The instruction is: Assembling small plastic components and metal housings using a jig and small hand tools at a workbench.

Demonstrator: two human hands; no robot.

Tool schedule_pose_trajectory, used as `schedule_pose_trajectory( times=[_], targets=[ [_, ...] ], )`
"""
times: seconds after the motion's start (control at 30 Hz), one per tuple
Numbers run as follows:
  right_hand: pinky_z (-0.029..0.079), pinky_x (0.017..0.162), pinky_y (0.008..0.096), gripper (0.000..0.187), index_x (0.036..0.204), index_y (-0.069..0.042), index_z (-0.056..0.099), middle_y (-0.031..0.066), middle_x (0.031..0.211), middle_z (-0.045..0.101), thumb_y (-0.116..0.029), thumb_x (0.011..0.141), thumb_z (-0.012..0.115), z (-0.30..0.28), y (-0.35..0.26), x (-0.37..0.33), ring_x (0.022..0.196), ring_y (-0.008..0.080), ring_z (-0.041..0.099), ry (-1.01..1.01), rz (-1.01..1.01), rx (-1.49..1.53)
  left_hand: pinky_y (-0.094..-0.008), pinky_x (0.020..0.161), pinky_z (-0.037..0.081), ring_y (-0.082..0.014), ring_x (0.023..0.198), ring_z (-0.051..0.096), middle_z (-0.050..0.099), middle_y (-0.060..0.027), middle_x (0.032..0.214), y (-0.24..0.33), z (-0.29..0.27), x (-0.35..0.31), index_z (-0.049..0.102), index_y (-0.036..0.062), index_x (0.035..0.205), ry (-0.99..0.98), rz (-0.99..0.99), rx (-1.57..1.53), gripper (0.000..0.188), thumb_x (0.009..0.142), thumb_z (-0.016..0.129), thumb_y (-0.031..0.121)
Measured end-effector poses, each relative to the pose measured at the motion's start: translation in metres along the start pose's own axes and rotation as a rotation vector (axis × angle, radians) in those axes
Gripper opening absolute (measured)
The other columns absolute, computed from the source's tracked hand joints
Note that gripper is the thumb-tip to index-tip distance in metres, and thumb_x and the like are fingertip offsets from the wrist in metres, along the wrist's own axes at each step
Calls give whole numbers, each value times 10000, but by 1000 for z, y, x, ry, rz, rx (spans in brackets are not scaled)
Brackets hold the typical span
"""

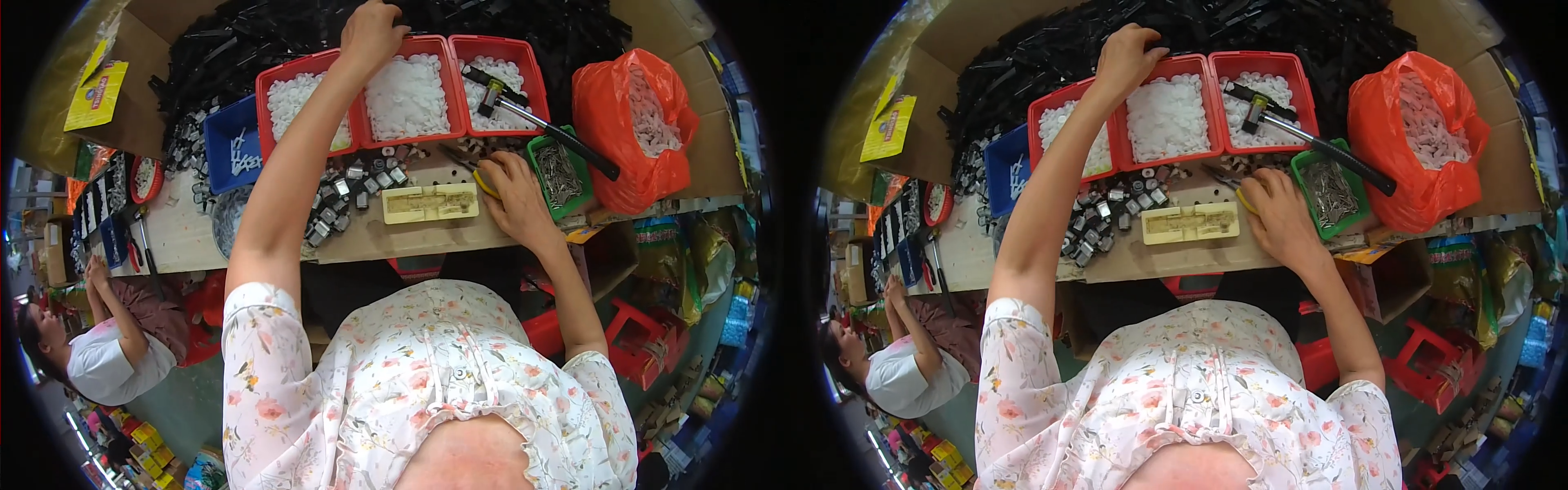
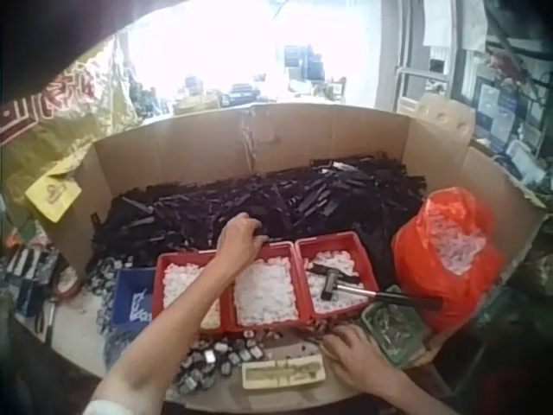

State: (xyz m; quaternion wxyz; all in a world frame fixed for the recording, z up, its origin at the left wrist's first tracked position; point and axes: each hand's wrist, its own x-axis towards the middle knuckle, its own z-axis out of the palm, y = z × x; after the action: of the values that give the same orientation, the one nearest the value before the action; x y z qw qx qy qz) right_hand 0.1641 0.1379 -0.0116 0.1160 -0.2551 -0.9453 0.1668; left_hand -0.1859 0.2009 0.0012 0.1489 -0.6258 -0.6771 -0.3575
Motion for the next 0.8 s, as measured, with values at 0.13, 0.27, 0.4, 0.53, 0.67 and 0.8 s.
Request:
schedule_pose_trajectory(
  times=[0.13,0.27,0.4,0.53,0.67,0.8],
  targets=[
    [384,1049,451,549,1290,-33,501,177,1312,464,-6,770,674,-5,-1,-4,1269,378,434,-12,11,57,-420,810,551,-345,838,691,718,-151,878,-3,16,13,757,52,939,-222,-181,157,230,812,727,241],
    [405,1035,433,545,1292,-24,513,186,1305,478,21,771,669,-11,-1,-6,1245,384,462,14,1,163,-420,769,560,-338,799,701,723,-158,848,1,-2,7,761,45,912,-189,-108,137,240,803,724,255],
    [444,986,415,500,1287,-24,532,185,1269,512,26,805,657,-22,-5,6,1193,373,518,122,-82,249,-289,675,539,-176,714,693,729,-107,792,47,-55,-16,755,18,885,-135,-108,-249,180,810,739,181],
    [452,967,409,468,1300,-40,541,178,1269,520,4,845,643,-28,-23,36,1170,366,534,211,-73,374,-230,616,520,-71,685,655,720,-39,765,81,-97,-62,739,-6,849,-229,-292,-708,120,787,760,94],
    [481,881,414,371,1231,-23,582,165,1167,569,-34,867,646,-24,-41,59,1052,358,573,450,-236,295,-192,624,506,-68,722,636,683,-23,795,103,-115,-109,700,-34,865,-359,-526,-1290,93,789,754,-24],
    [491,833,376,323,1167,3,626,146,1049,628,-22,848,671,-18,-46,48,995,322,612,181,-260,456,-209,638,512,-99,762,655,682,-30,862,106,-126,-141,698,-34,904,-311,-578,-1315,116,799,748,-26]
  ],
)
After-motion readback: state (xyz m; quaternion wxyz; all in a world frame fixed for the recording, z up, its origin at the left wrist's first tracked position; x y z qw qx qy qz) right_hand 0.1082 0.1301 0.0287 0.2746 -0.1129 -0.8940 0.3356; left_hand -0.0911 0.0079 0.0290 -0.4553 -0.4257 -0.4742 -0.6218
